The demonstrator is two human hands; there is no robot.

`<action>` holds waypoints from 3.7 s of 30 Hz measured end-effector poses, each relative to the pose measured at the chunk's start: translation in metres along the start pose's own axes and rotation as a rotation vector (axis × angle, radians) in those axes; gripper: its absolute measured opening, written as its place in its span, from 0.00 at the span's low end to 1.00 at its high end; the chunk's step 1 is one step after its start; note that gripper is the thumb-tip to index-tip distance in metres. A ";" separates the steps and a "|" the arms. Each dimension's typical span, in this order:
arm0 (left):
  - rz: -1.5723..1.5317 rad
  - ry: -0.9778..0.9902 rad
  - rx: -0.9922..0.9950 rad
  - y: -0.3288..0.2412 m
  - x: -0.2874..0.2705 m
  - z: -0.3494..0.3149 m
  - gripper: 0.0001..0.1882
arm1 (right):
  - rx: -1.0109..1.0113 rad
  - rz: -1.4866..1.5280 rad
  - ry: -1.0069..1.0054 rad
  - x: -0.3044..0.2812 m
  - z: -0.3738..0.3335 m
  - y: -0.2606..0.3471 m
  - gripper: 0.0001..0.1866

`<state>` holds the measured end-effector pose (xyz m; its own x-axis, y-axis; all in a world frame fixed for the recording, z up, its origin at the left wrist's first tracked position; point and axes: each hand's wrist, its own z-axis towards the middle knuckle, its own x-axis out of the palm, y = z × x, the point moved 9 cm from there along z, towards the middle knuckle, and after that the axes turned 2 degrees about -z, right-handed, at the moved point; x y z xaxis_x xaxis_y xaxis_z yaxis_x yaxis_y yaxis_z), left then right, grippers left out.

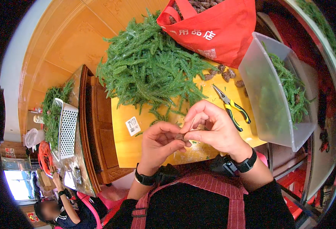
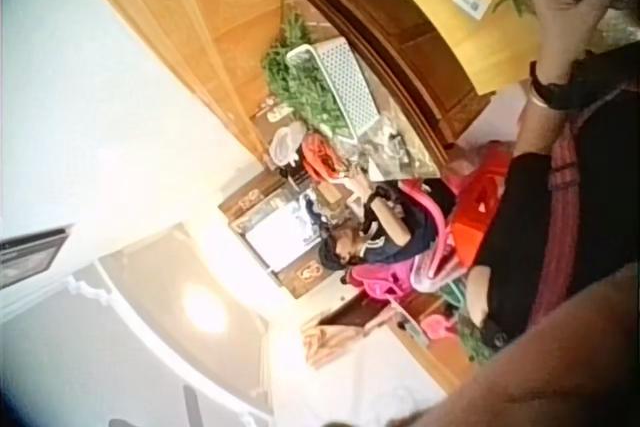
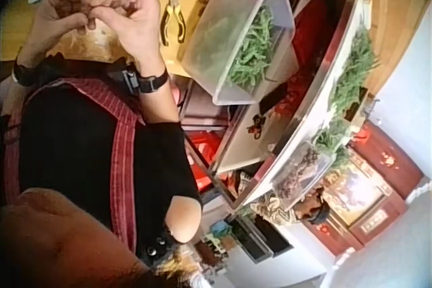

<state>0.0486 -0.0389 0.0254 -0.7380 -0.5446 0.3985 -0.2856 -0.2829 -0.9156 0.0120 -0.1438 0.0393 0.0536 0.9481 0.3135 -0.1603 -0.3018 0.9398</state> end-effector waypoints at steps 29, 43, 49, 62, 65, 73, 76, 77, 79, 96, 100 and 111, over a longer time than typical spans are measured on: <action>0.113 0.107 0.055 -0.013 0.006 -0.001 0.11 | 0.112 0.060 0.143 0.018 0.005 0.005 0.03; 0.081 -0.077 0.140 -0.015 0.000 -0.003 0.10 | -0.203 -0.260 -0.101 0.008 -0.013 0.019 0.04; 0.035 -0.093 0.177 -0.014 -0.002 -0.002 0.10 | -0.211 -0.329 -0.110 0.012 -0.015 0.020 0.05; 0.035 -0.132 0.254 -0.023 -0.008 0.000 0.10 | 0.125 -1.529 -0.348 -0.081 -0.034 0.001 0.19; 0.012 -0.131 0.236 -0.021 -0.010 -0.001 0.10 | 0.240 -1.517 -0.344 -0.093 -0.041 -0.014 0.19; -0.143 -0.017 0.030 -0.007 -0.012 0.009 0.09 | 0.254 -1.493 -0.452 -0.108 -0.044 -0.017 0.12; -0.223 -0.097 -0.003 -0.008 -0.018 0.013 0.10 | 0.158 -1.447 -0.468 -0.112 -0.053 -0.010 0.09; -0.223 -0.099 0.000 -0.008 -0.020 0.014 0.10 | 0.226 -1.256 -0.524 -0.123 -0.061 -0.014 0.09; -0.360 -0.037 -0.044 -0.003 -0.021 0.015 0.08 | 0.289 -1.064 -0.572 -0.127 -0.070 -0.015 0.10; -0.400 -0.091 -0.080 -0.004 -0.024 0.014 0.12 | 0.425 -0.594 -0.128 -0.031 -0.051 0.002 0.05; -0.435 -0.097 -0.054 -0.005 -0.026 0.013 0.10 | 0.107 -0.749 -0.031 -0.022 -0.043 0.019 0.06; -0.333 -0.117 -0.079 -0.005 -0.024 0.011 0.07 | -0.104 -0.949 -0.062 -0.009 -0.033 0.038 0.10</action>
<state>0.0742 -0.0331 0.0214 -0.5229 -0.5206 0.6750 -0.5486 -0.4006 -0.7339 -0.0275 -0.1608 0.0676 0.2576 0.7849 -0.5636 -0.1100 0.6033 0.7899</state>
